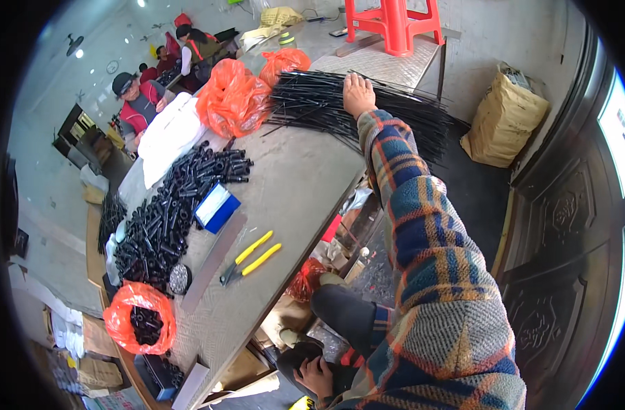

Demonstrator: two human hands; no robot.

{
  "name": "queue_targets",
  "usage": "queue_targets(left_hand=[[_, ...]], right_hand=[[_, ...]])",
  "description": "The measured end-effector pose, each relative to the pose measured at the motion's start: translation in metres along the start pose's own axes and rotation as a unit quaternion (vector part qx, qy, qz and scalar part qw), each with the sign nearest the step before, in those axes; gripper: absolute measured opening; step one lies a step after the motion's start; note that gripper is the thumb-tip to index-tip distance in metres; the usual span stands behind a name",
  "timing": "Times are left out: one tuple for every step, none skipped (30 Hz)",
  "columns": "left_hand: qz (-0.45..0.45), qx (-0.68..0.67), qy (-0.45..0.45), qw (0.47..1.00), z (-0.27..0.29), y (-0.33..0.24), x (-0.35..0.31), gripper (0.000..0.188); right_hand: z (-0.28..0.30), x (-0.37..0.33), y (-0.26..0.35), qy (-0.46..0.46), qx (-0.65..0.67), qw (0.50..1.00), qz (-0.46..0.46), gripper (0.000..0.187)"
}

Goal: Assemble black plastic strips into connector pieces and trim the excess ends using pliers at a workbench.

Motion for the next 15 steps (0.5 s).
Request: queue_targets(left_hand=[[-0.001, -0.001, 0.014, 1.000, -0.005, 0.000, 0.000, 0.017], [0.002, 0.008, 0.011, 1.000, -0.006, 0.002, 0.002, 0.017], [0.004, 0.011, 0.020, 1.000, -0.005, -0.005, 0.005, 0.017], [0.004, 0.013, 0.029, 0.999, -0.005, -0.011, 0.009, 0.017], [0.018, 0.015, 0.103, 0.994, -0.007, -0.012, 0.009, 0.030], [0.012, 0.014, 0.104, 0.994, -0.013, -0.013, 0.011, 0.030], [0.008, 0.015, 0.073, 0.997, -0.018, -0.011, 0.012, 0.024], [0.005, 0.014, 0.042, 0.999, -0.021, -0.008, 0.013, 0.017], [0.001, 0.011, 0.046, 0.999, -0.026, -0.010, 0.015, 0.017], [-0.005, 0.014, 0.046, 0.999, -0.029, -0.011, 0.017, 0.018], [-0.009, 0.016, 0.047, 0.999, -0.031, -0.012, 0.018, 0.018], [-0.013, 0.015, 0.051, 0.998, -0.034, -0.012, 0.019, 0.018], [-0.017, 0.003, 0.054, 0.998, -0.037, -0.012, 0.020, 0.018], [-0.020, -0.009, 0.057, 0.998, -0.038, -0.013, 0.021, 0.018], [-0.022, -0.009, 0.061, 0.998, -0.038, -0.014, 0.023, 0.018]], right_hand=[[-0.006, 0.005, -0.011, -0.003, -0.001, 1.000, -0.005, 0.075], [-0.016, 0.004, -0.004, 0.055, 0.046, 0.997, -0.026, 0.070], [-0.027, 0.001, -0.012, 0.110, 0.081, 0.989, -0.052, 0.066], [-0.029, 0.001, -0.016, 0.110, 0.079, 0.989, -0.058, 0.066], [-0.028, 0.003, -0.015, 0.087, 0.078, 0.992, -0.045, 0.059], [-0.023, 0.006, -0.011, 0.063, 0.077, 0.995, -0.030, 0.052], [-0.014, 0.003, 0.002, 0.036, 0.065, 0.997, 0.001, 0.039], [-0.015, 0.002, 0.012, 0.007, 0.095, 0.995, 0.022, 0.030], [-0.012, -0.003, 0.021, 0.016, 0.101, 0.994, 0.045, 0.026], [-0.009, -0.008, 0.028, 0.028, 0.107, 0.991, 0.069, 0.023], [-0.006, -0.010, 0.032, 0.033, 0.106, 0.991, 0.074, 0.020], [-0.002, -0.010, 0.034, 0.039, 0.105, 0.991, 0.078, 0.018], [0.002, -0.010, 0.037, 0.048, 0.084, 0.990, 0.102, 0.018], [0.007, -0.010, 0.036, 0.051, 0.081, 0.990, 0.099, 0.018], [0.010, -0.014, 0.043, 0.073, 0.067, 0.985, 0.139, 0.017]])
Point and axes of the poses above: each hand's wrist, its own x-axis towards the middle knuckle, its own z-axis out of the back of the hand, y = z × x, the point moved 8 cm from there along x, towards the middle knuckle, and after that the axes turned 3 degrees about -y, right-handed, at the moved point
